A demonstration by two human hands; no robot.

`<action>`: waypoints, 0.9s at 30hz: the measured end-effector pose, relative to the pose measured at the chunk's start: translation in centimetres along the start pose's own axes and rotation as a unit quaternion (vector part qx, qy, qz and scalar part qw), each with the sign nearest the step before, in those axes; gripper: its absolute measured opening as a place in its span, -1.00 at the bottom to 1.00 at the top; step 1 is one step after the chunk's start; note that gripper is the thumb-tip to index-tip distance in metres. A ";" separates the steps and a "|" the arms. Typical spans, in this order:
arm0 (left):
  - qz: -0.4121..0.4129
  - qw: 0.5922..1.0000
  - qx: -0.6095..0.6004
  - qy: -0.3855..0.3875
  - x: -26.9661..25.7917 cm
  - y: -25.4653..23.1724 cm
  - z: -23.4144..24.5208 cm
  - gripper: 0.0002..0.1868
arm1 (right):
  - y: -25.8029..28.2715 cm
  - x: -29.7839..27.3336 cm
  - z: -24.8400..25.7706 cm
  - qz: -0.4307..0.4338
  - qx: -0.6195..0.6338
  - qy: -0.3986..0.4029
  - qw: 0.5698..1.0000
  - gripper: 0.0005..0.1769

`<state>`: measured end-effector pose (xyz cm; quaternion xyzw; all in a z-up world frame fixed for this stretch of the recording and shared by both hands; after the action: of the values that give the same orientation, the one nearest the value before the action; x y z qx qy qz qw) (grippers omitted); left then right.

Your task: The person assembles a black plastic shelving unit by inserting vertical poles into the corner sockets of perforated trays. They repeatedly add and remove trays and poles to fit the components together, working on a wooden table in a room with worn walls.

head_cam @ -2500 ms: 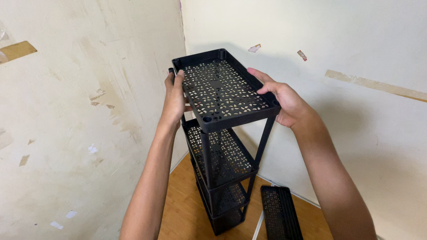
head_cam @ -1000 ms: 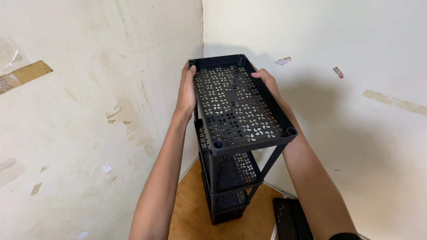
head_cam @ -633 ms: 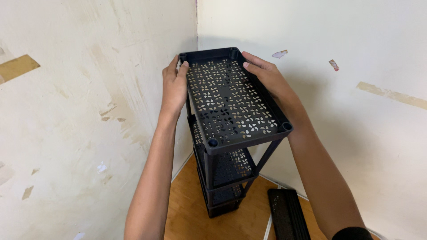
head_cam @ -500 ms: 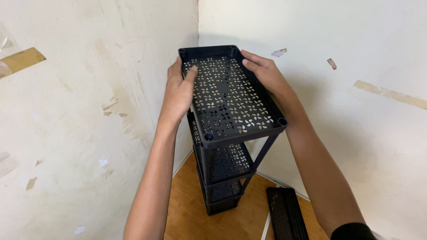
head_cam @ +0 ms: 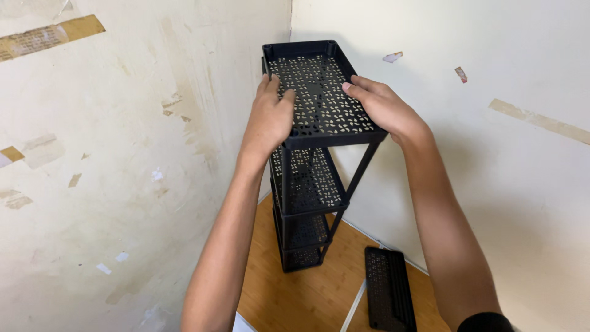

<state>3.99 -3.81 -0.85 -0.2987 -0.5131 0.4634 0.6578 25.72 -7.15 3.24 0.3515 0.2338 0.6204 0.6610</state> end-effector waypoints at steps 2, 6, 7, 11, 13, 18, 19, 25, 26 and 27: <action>0.005 0.999 -0.033 0.000 -0.2 -0.1 -0.4 -0.29 | -0.6 -1.7 0.3 0.008 0.041 -0.015 0.999 -0.37; -0.026 0.988 -0.153 0.024 -3.0 -0.6 -1.5 -0.17 | -3.3 -2.0 -0.1 0.055 0.063 -0.078 0.993 -0.41; -0.005 0.979 -0.202 0.036 -4.0 -0.8 -1.9 -0.16 | -4.0 -1.6 0.0 0.073 0.078 -0.102 0.989 -0.43; 0.039 0.957 -0.284 0.043 -9.7 -0.8 -4.6 -0.18 | -7.4 -0.7 0.2 0.122 0.183 -0.169 0.961 -0.45; -0.019 0.962 -0.272 0.018 -11.1 -1.0 -5.5 -0.23 | -8.8 -1.2 0.7 0.128 0.244 -0.160 0.948 -0.43; -0.150 0.951 -0.267 -0.037 -11.2 -0.9 -6.7 -0.33 | -10.1 -4.7 0.2 0.143 0.396 -0.099 0.901 -0.28; -0.133 0.954 -0.264 -0.041 -11.1 -0.8 -6.9 -0.33 | -10.1 -5.6 -0.4 0.150 0.404 -0.091 0.898 -0.25; -0.246 0.947 -0.172 -0.111 -11.4 -1.0 -7.4 -0.55 | -11.0 -9.4 -3.2 0.261 0.297 -0.149 0.906 -0.34; -0.230 0.949 -0.188 -0.108 -11.4 -1.0 -7.5 -0.55 | -11.3 -9.6 -3.5 0.271 0.256 -0.166 0.913 -0.41; -0.214 0.949 -0.205 -0.105 -11.4 -1.0 -7.5 -0.56 | -11.7 -9.7 -3.9 0.263 0.250 -0.167 0.917 -0.43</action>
<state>10.97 -13.97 -6.77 -0.2596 -0.7148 0.2252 0.6090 29.31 -15.80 -9.31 0.6524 0.1666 0.6258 0.3937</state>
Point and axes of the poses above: each hand's wrist, its own x-axis towards the middle knuckle, its own z-axis out of the back of the hand, y = z × x, the point moved 1 cm from there along x, towards the middle knuckle, and after that the axes turned 3 degrees about -x, right-handed, at the moved point
